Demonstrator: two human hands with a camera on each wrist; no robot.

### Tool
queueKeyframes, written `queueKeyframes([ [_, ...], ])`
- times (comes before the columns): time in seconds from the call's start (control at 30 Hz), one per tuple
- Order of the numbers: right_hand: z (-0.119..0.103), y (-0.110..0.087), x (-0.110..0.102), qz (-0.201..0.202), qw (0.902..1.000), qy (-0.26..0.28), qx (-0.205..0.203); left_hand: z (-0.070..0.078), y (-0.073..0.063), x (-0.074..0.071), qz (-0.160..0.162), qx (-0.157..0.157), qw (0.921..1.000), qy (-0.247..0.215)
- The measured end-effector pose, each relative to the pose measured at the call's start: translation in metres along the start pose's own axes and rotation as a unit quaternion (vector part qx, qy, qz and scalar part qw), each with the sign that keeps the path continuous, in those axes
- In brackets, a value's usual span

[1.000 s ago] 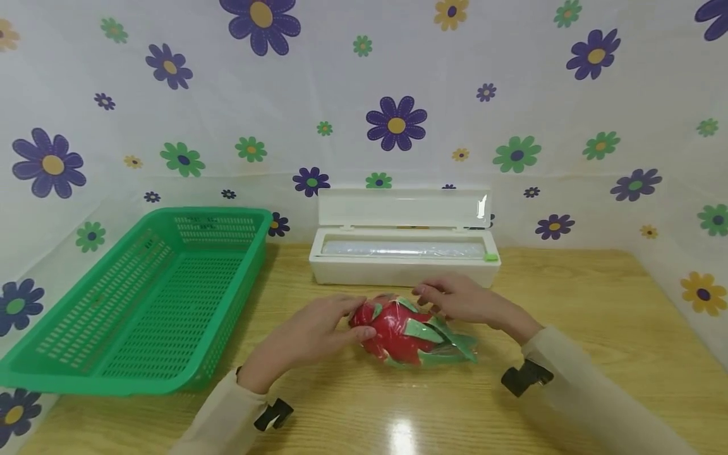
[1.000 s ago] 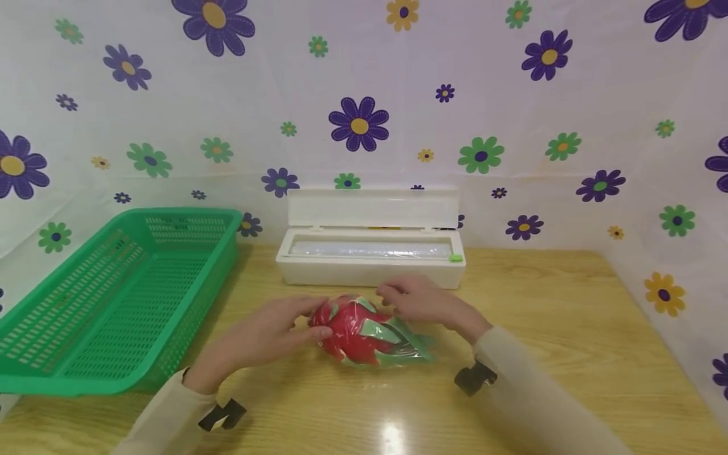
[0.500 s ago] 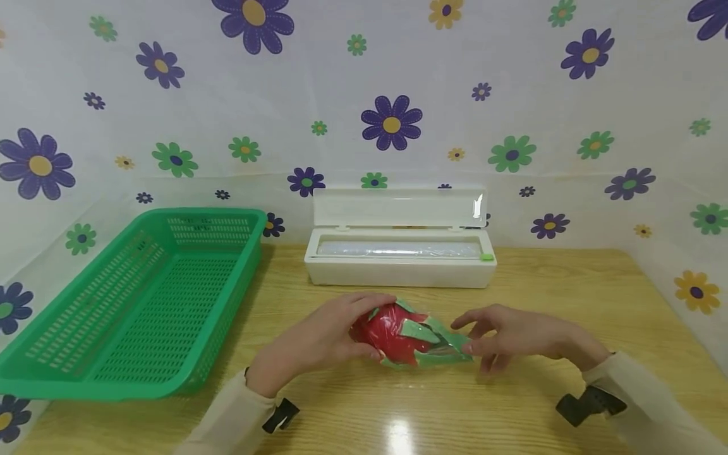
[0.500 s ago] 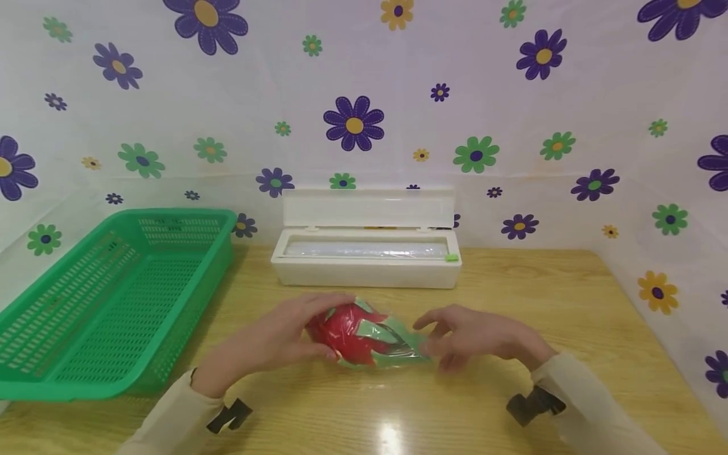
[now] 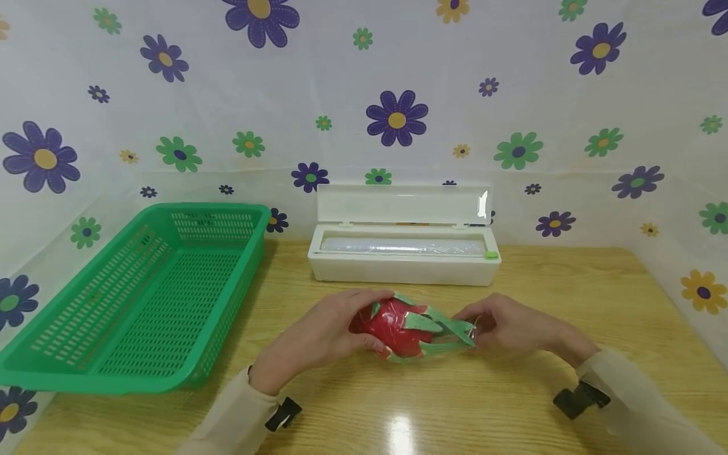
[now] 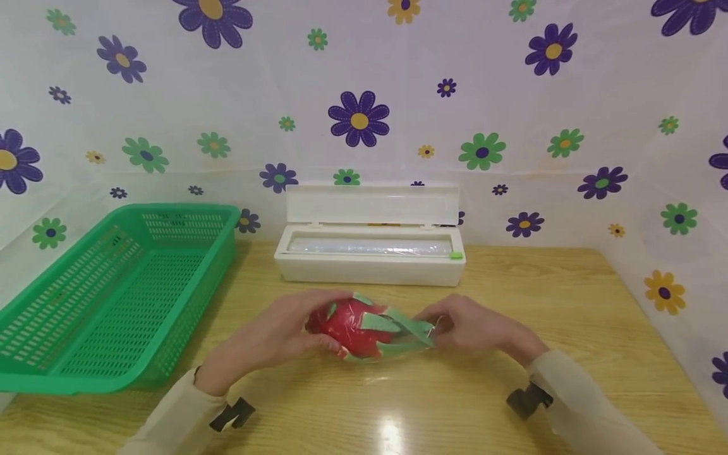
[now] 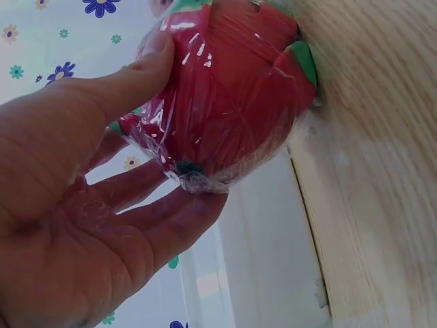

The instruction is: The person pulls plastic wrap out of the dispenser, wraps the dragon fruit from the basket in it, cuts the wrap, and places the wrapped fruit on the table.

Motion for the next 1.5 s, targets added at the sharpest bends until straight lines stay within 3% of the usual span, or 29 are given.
queueKeyframes([
  [0.2,0.005,0.005,-0.007,0.039,0.9992,-0.003,0.012,0.0,0.0,-0.001,0.005,0.001,1.0,0.002],
  [0.47,0.002,0.01,-0.009,0.037,0.9991,-0.019,0.006,0.0,0.002,-0.002,0.004,0.005,1.0,-0.001],
  [0.7,0.006,0.013,-0.013,0.039,0.9986,0.026,0.025,-0.002,0.001,-0.003,0.003,0.003,1.0,-0.003],
  [0.83,0.002,0.017,-0.007,0.02,0.9993,0.029,-0.009,-0.002,0.001,-0.004,0.0,0.0,1.0,-0.009],
  [0.97,-0.012,0.019,0.0,0.002,0.9977,-0.025,-0.064,-0.001,0.001,-0.003,-0.004,-0.002,0.9999,-0.016],
  [1.07,-0.017,0.019,0.003,-0.007,0.9952,-0.056,-0.079,-0.001,0.0,-0.003,-0.003,-0.004,0.9999,-0.016],
  [1.3,-0.009,0.02,0.003,-0.003,0.9976,-0.064,-0.027,0.0,0.001,-0.003,-0.001,0.003,0.9999,-0.013],
  [1.5,-0.002,0.015,-0.002,0.026,0.9996,0.012,0.003,-0.003,-0.001,-0.003,-0.003,-0.005,0.9998,-0.02],
])
Point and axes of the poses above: each hand's wrist, its own y-axis towards the middle knuckle, its own x-axis out of the palm, z = x × y, the point moved 9 cm from there along y, towards the middle knuckle, and after that the axes turned 4 degrees about y, right-handed, at the moved point
